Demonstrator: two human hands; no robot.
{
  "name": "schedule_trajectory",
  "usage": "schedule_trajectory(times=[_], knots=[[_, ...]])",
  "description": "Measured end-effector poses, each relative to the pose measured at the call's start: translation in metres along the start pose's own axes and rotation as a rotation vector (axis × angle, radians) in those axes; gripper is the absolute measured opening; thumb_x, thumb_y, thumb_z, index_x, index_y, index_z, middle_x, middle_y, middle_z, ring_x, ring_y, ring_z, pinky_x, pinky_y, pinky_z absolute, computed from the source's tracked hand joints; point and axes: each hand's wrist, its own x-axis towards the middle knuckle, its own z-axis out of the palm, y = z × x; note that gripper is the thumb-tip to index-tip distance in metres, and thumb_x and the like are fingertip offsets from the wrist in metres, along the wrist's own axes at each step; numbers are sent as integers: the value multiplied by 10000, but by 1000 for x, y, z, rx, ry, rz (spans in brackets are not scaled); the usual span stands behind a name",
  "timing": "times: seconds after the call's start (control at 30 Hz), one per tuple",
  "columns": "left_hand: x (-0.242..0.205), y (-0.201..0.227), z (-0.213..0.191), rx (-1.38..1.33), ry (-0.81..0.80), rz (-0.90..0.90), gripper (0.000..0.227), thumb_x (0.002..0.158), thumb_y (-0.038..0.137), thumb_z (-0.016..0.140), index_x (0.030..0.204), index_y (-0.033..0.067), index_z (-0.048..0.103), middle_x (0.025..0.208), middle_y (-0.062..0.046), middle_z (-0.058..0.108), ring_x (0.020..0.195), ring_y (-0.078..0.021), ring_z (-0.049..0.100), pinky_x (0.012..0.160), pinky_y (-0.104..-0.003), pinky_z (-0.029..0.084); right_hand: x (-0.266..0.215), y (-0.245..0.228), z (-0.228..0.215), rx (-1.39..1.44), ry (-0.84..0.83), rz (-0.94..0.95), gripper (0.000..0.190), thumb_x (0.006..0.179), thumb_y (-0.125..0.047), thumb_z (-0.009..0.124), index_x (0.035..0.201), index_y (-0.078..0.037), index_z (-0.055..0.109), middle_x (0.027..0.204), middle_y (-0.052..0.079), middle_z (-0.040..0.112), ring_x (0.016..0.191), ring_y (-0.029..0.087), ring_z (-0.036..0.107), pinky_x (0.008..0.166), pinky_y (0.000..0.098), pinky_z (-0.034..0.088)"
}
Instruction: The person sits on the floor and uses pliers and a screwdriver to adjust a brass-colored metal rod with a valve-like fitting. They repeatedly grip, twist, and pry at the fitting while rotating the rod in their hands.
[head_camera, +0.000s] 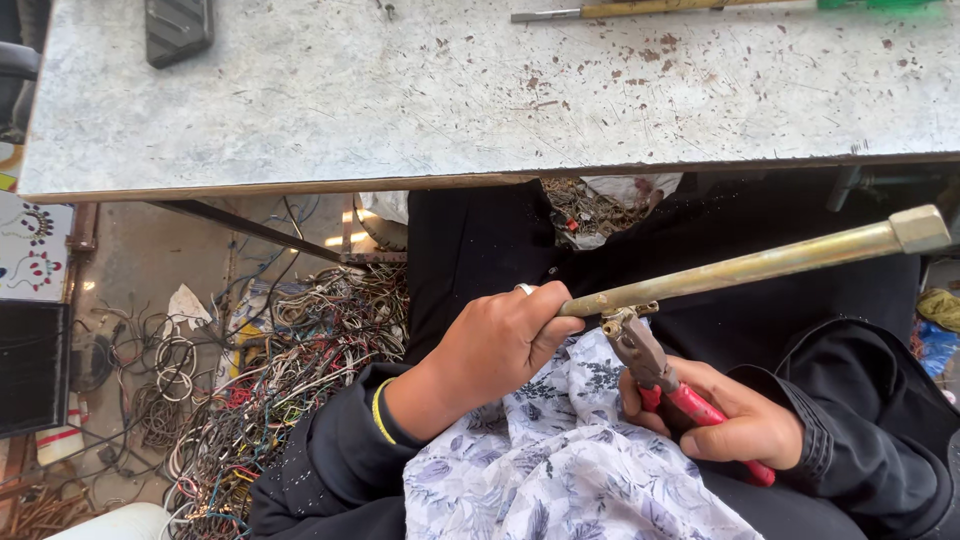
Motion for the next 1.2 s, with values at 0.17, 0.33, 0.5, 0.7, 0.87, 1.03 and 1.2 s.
schedule_trajectory(times=[0.17, 0.33, 0.5, 0.7, 0.87, 1.03, 1.2], knots=[[2, 0, 2, 18, 37, -38, 271, 1078, 335, 551, 1002, 75, 550, 717, -122, 582, 657, -332, 630, 548, -435, 488, 1, 1, -4, 20, -16, 0, 596, 658, -180, 691, 1184, 65, 555, 937, 87, 556, 880, 178, 498, 828, 314, 409], [8, -17, 8, -221, -37, -122, 396, 1106, 428, 476, 935, 83, 571, 685, -92, 537, 631, -273, 601, 554, -381, 447, 6, -1, -11, 33, -69, 3, 660, 722, -237, 711, 1283, 31, 489, 991, 104, 551, 923, 193, 498, 870, 328, 398], [2, -29, 22, -638, 42, -109, 519, 1168, 525, 423, 963, 69, 567, 789, -18, 482, 655, -130, 446, 588, -285, 373, 6, -4, -13, 1, -173, -43, 675, 787, -330, 709, 1313, 13, 459, 1091, 116, 539, 986, 202, 504, 921, 343, 410], [-3, -46, 20, -1356, -2, -301, 482, 1123, 522, 426, 961, 75, 500, 715, 47, 355, 563, -38, 263, 488, -224, 224, 10, -4, -15, -13, -160, -114, 792, 830, -508, 700, 1329, 54, 452, 1060, 153, 549, 946, 226, 510, 903, 363, 398], [-4, -48, 20, -1448, -60, -293, 490, 1112, 537, 410, 926, 88, 470, 703, 44, 326, 542, -29, 242, 471, -227, 211, 10, 2, -16, 32, -171, -133, 939, 821, -684, 664, 1367, 28, 389, 1056, 140, 520, 896, 210, 483, 811, 356, 395], [-5, -46, 20, -1484, -194, -326, 520, 1125, 567, 404, 912, 96, 463, 711, 48, 312, 548, -38, 228, 479, -229, 199, 10, 6, -18, 15, -185, -157, 1006, 791, -753, 699, 1351, 41, 435, 1071, 134, 509, 939, 218, 494, 884, 377, 430], [-4, -41, 17, -1595, -275, -378, 510, 1112, 576, 371, 902, 118, 448, 687, 56, 300, 525, -49, 228, 461, -243, 197, 13, 8, -18, 17, -180, -120, 1054, 745, -781, 721, 1351, 34, 439, 1090, 143, 522, 960, 227, 506, 889, 387, 438]])
